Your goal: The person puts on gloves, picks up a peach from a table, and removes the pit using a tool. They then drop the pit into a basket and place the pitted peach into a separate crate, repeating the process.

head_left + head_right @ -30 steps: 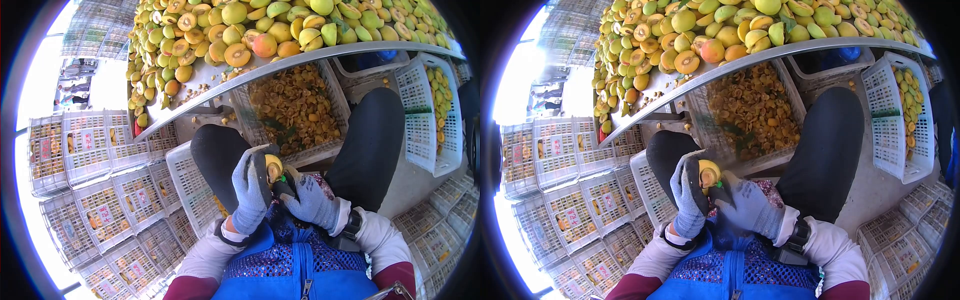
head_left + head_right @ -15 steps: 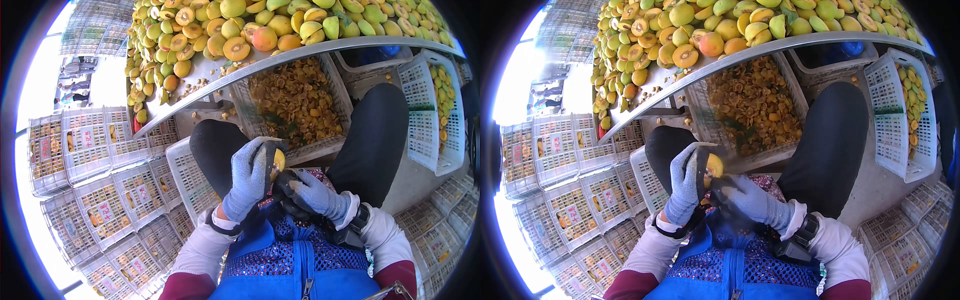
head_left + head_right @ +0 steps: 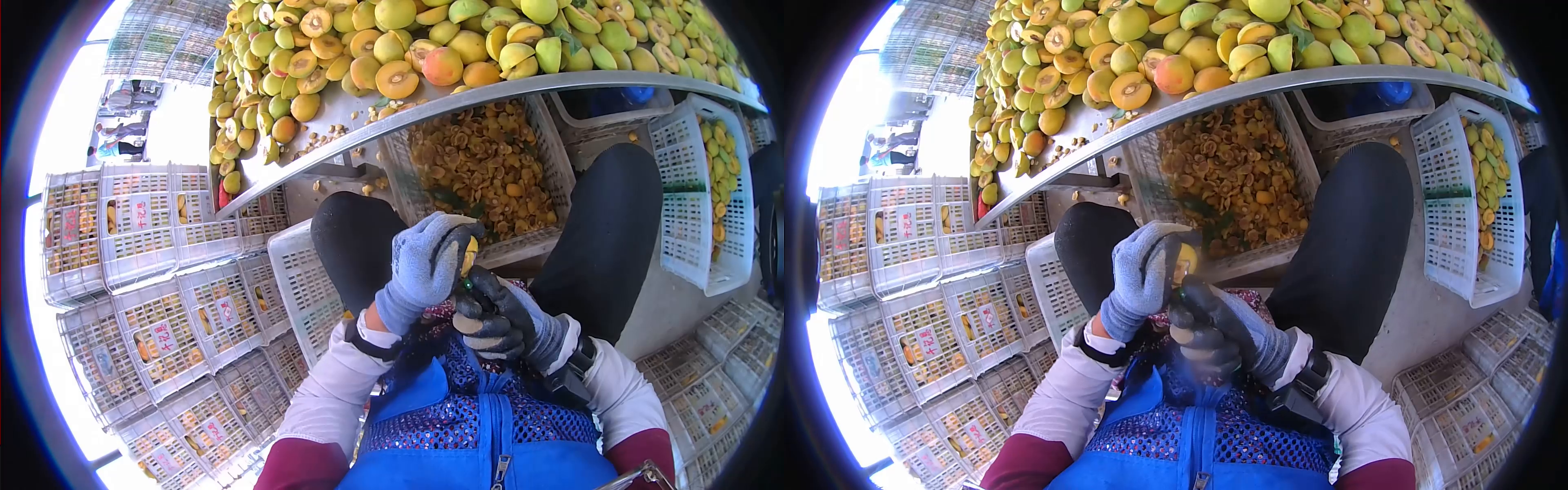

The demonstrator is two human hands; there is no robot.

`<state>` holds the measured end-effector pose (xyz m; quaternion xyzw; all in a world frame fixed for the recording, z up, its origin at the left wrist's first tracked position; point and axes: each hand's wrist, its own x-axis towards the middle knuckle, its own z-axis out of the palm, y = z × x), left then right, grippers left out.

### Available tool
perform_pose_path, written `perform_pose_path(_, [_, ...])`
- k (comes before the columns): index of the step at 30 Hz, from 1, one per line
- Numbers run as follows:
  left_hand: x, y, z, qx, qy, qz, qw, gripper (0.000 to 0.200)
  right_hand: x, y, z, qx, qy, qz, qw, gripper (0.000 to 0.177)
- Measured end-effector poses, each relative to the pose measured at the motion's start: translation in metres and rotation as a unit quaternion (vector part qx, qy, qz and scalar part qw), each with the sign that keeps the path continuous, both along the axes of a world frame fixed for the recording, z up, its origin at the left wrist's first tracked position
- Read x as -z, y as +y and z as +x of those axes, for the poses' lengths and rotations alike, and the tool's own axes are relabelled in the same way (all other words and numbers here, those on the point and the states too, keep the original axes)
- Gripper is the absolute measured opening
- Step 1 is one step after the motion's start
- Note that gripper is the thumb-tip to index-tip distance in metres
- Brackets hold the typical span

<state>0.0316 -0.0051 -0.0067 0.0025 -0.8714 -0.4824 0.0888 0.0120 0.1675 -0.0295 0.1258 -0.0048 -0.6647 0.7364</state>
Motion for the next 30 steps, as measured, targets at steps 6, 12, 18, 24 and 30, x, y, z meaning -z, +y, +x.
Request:
perform_pose_path(6, [0.006, 0.005, 0.004, 0.028, -0.036, 0.065, 0.997, 0.021, 0.001, 0.005, 0.004, 0.005, -0.017, -0.022, 1.0, 0.044])
perform_pose_path(12, [0.01, 0.017, 0.017, -0.034, -0.108, 0.195, 0.974, 0.033, 0.007, 0.006, 0.014, 0.029, -0.077, -0.054, 0.995, 0.043])
perform_pose_path(18, [0.038, 0.034, 0.024, -0.102, -0.196, 0.394, 0.892, 0.033, -0.021, 0.002, 0.011, 0.07, 0.24, 0.018, 0.968, 0.047])
perform_pose_path(24, [0.044, 0.012, 0.025, -0.111, -0.28, 0.285, 0.91, 0.029, 0.027, 0.015, -0.005, 0.157, 0.02, 0.037, 0.987, 0.047])
perform_pose_path(30, [-0.031, -0.003, 0.035, -0.227, -0.069, 0.25, 0.939, 0.025, 0.02, 0.014, -0.012, 0.155, 0.141, 0.233, 0.95, 0.043])
